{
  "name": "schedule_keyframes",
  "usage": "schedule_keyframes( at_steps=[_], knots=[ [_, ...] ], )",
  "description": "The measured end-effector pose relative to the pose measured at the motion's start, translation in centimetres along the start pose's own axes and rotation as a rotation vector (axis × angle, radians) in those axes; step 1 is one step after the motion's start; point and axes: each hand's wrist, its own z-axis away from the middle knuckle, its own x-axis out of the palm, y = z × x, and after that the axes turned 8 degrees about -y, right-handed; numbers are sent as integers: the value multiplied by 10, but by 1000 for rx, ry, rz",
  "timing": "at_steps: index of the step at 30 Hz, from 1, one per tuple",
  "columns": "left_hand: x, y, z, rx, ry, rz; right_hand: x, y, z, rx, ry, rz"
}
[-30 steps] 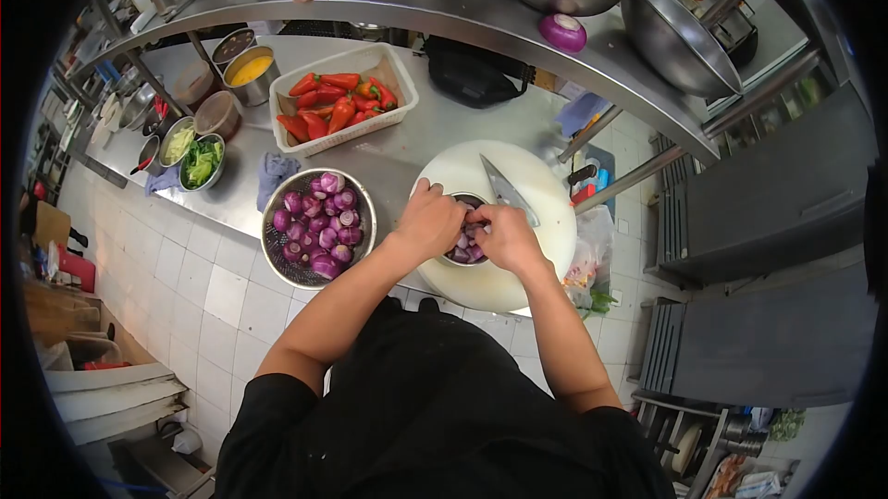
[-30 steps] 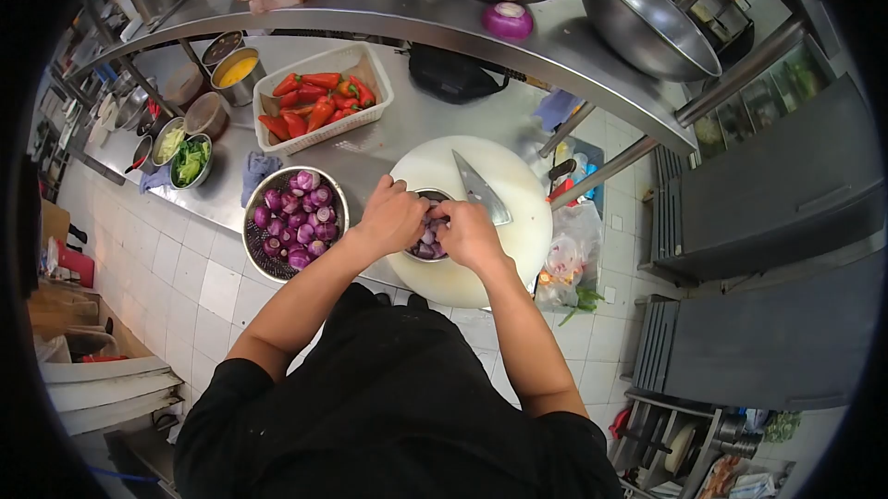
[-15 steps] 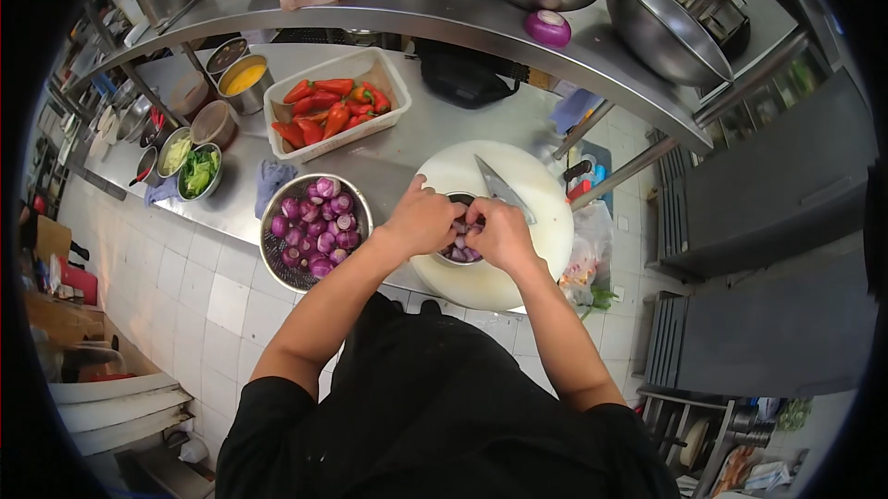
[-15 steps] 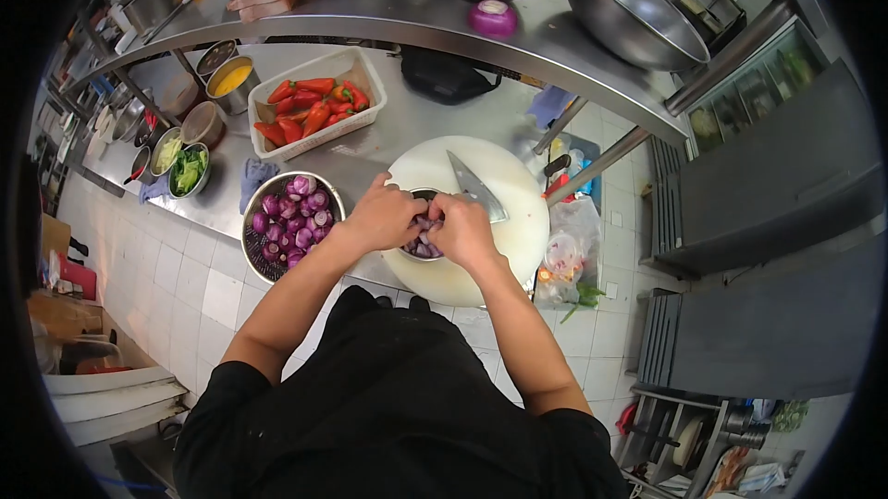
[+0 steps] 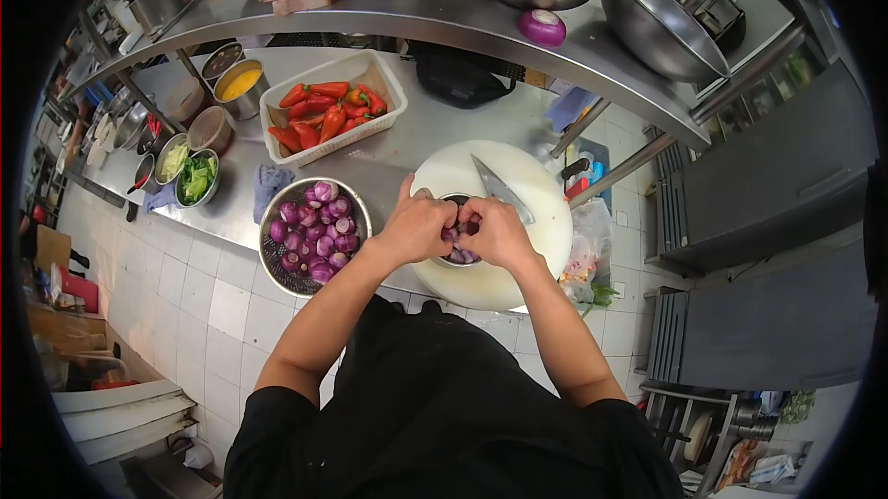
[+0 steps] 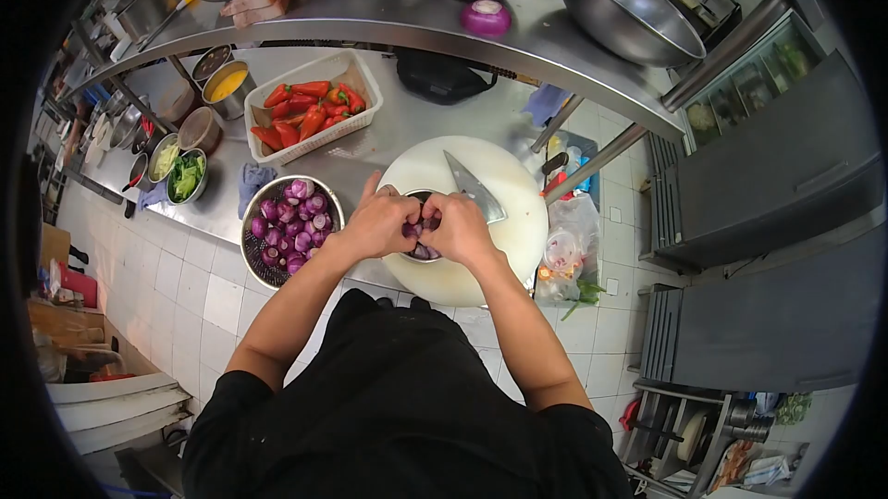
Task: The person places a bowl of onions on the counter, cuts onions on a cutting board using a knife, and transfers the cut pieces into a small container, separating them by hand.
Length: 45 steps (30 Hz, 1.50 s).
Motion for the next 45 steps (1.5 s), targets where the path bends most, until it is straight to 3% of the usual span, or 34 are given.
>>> schedule_keyframes(
  at_steps=[12, 18, 20, 23, 29, 45],
  knots=[
    [-6, -8, 3, 45, 274, 106, 0, -3, -2, 30, -3, -32],
    [-16, -15, 7, 45, 215, 290, 2, -9, 0, 52, -8, -20],
    [-15, -18, 7, 11, 217, 358, -1, -20, 5, -85, 123, -62],
    [-18, -25, 2, 3, 164, 467, 3, -18, 0, -159, 117, -243],
    [-29, -15, 1, -169, -1, 792, 2, -12, -3, -99, 21, -433],
    [-15, -21, -4, -114, -108, 1065, -1, 5, -3, -35, -9, -514]
  ],
)
